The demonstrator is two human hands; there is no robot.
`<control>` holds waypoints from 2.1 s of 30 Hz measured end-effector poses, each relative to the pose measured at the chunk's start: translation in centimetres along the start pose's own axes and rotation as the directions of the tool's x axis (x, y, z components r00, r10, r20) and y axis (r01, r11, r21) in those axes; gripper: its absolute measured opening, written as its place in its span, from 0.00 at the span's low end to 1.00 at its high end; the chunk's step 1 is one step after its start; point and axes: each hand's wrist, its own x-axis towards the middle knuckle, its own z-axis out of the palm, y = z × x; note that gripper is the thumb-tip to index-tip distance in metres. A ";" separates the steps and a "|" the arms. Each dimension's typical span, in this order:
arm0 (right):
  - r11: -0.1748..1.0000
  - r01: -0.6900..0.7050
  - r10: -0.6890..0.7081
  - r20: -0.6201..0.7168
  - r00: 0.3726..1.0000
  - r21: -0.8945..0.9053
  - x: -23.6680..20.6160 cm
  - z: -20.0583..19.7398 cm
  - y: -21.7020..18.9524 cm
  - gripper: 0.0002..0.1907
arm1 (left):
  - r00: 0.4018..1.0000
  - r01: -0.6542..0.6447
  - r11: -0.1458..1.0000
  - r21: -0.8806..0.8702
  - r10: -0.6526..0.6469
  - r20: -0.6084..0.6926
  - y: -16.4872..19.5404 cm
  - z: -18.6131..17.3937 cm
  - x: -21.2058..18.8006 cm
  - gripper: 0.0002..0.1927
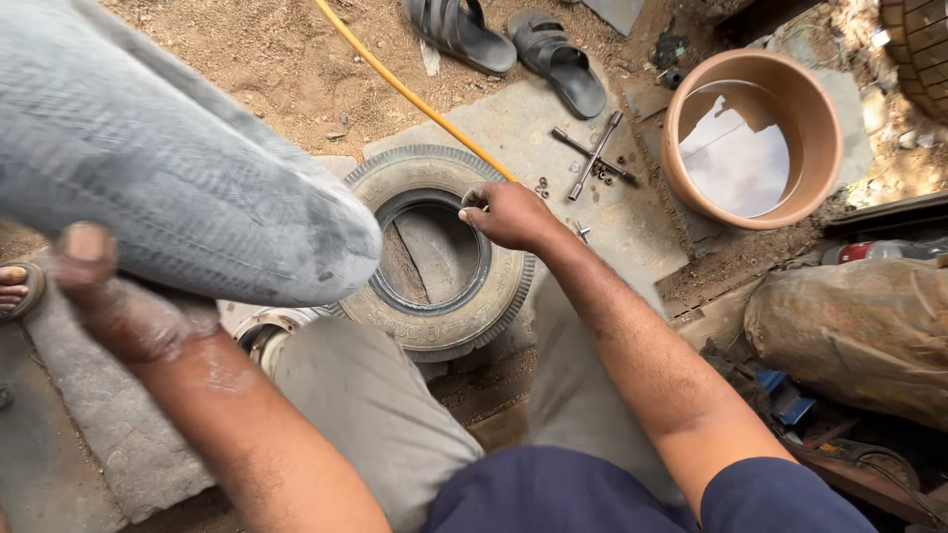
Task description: The person removes a tire from its rim using a hammer and a metal rod, takes out the inner tube, identifies a leak by submerging the inflated tube in water, and then rubs the area around the leak.
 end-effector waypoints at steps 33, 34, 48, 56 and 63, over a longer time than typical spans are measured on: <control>0.904 -0.047 0.027 -0.054 0.998 -0.424 33.5 1.7 14.7 0.08 | 0.869 0.271 0.912 0.307 -0.095 -0.486 -13.9 -7.3 8.5 0.26; 0.894 0.005 -0.038 -0.065 0.997 -0.448 33.6 1.8 15.0 0.07 | 0.873 0.276 0.912 0.305 -0.105 -0.476 -14.2 -7.2 8.0 0.25; 0.885 -0.045 0.164 -0.221 0.961 0.463 20.9 -4.9 5.9 0.10 | 0.835 0.363 0.898 0.249 -0.432 0.342 -8.4 11.8 9.4 0.56; 0.417 0.653 -0.194 -0.640 0.743 0.632 0.1 -12.8 -11.5 0.06 | 0.852 0.341 0.932 0.122 -0.361 0.380 -5.6 15.8 5.3 0.57; 0.453 0.710 -0.327 -0.640 0.695 0.539 -3.2 -11.3 -16.5 0.05 | 0.891 0.274 0.958 -0.080 -0.222 0.395 -7.2 15.7 3.1 0.55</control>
